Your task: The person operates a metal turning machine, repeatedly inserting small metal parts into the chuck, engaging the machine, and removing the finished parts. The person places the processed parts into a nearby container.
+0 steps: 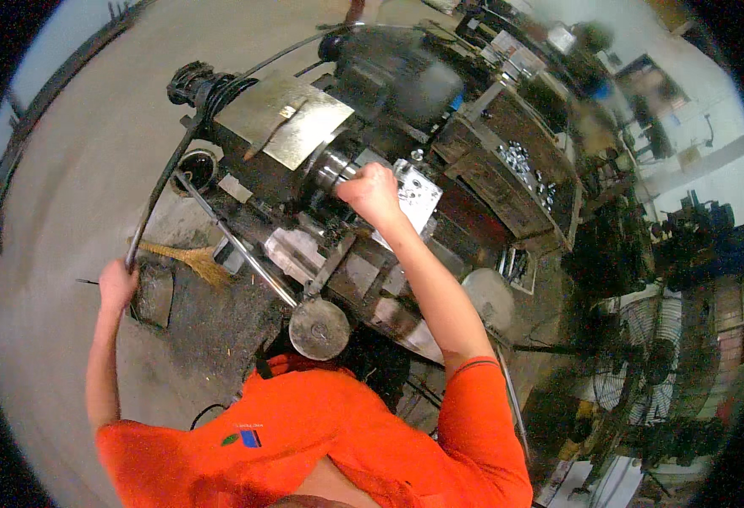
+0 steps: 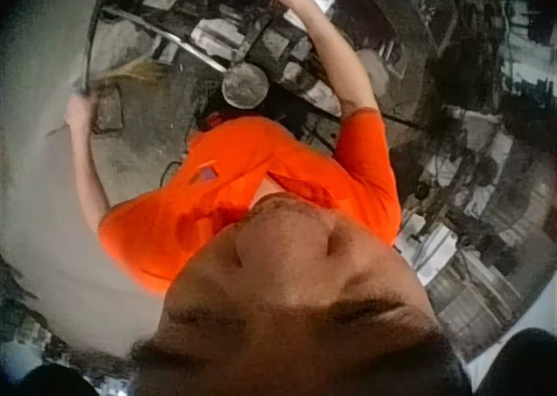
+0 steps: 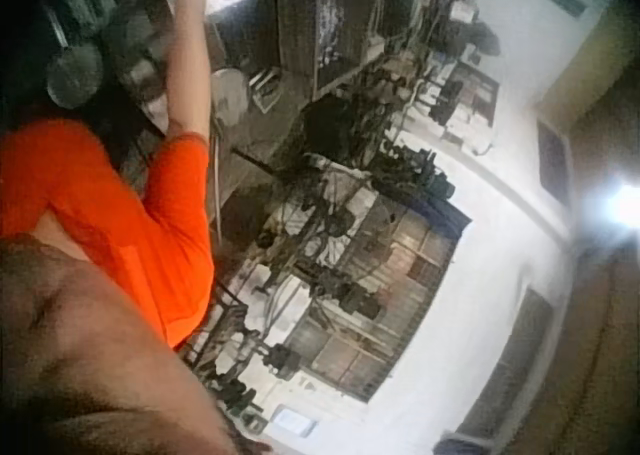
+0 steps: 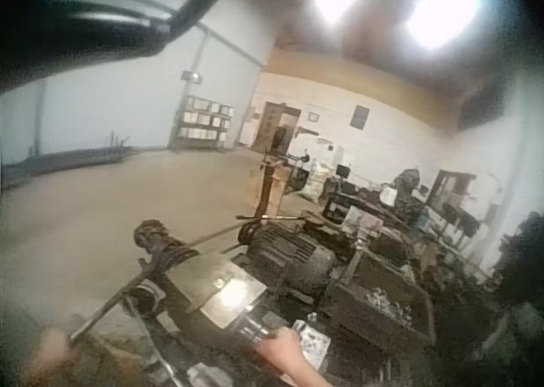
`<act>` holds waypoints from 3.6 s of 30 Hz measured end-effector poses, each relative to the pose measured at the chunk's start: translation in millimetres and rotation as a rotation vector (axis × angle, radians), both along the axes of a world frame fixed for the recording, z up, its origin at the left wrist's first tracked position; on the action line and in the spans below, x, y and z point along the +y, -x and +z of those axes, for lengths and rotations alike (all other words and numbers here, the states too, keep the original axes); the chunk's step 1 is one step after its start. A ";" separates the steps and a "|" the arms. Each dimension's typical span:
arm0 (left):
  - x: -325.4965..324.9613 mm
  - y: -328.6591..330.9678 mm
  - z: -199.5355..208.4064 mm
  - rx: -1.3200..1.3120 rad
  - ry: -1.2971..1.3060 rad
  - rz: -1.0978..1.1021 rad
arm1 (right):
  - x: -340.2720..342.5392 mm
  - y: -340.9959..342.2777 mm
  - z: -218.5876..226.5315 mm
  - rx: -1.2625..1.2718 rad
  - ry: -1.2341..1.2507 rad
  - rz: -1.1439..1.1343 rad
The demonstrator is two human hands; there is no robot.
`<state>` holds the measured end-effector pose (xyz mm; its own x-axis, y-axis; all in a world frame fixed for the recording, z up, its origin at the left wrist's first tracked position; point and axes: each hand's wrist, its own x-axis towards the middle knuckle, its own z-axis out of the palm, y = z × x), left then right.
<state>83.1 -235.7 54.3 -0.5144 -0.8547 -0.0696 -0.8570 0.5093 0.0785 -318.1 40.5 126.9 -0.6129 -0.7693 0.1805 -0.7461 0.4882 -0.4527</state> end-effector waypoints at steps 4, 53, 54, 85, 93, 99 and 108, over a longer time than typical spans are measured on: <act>-124.4 -30.9 -1.6 -0.099 0.412 -0.129 | -2.9 -0.2 -5.1 -0.050 0.099 -0.086; 21.3 172.5 -56.3 0.934 -0.803 0.186 | 504.3 -247.4 -170.7 -0.004 -0.217 -1.108; 14.2 172.2 -75.3 0.977 -0.759 0.215 | 482.3 -249.6 -159.2 -0.194 -0.101 -1.141; 30.7 188.1 -62.5 0.782 -0.879 0.132 | 570.7 -107.3 -143.7 0.255 -0.604 -1.303; -50.0 123.7 -177.6 0.503 -0.722 -0.076 | 438.8 -158.1 -139.8 0.330 -0.003 -1.150; 6.6 162.1 -201.9 -0.328 -0.070 -0.548 | 424.8 -197.4 -177.6 0.084 0.110 -0.924; 16.5 140.7 -274.3 -0.092 0.029 -0.590 | 378.6 -186.5 -147.0 -0.227 0.171 -0.863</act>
<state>-57.7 -219.2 -220.0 -0.8958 -0.4287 -0.1171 -0.4313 0.9022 -0.0038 -131.5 419.0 -20.0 -0.9985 0.0001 0.0547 -0.0362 0.7490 -0.6616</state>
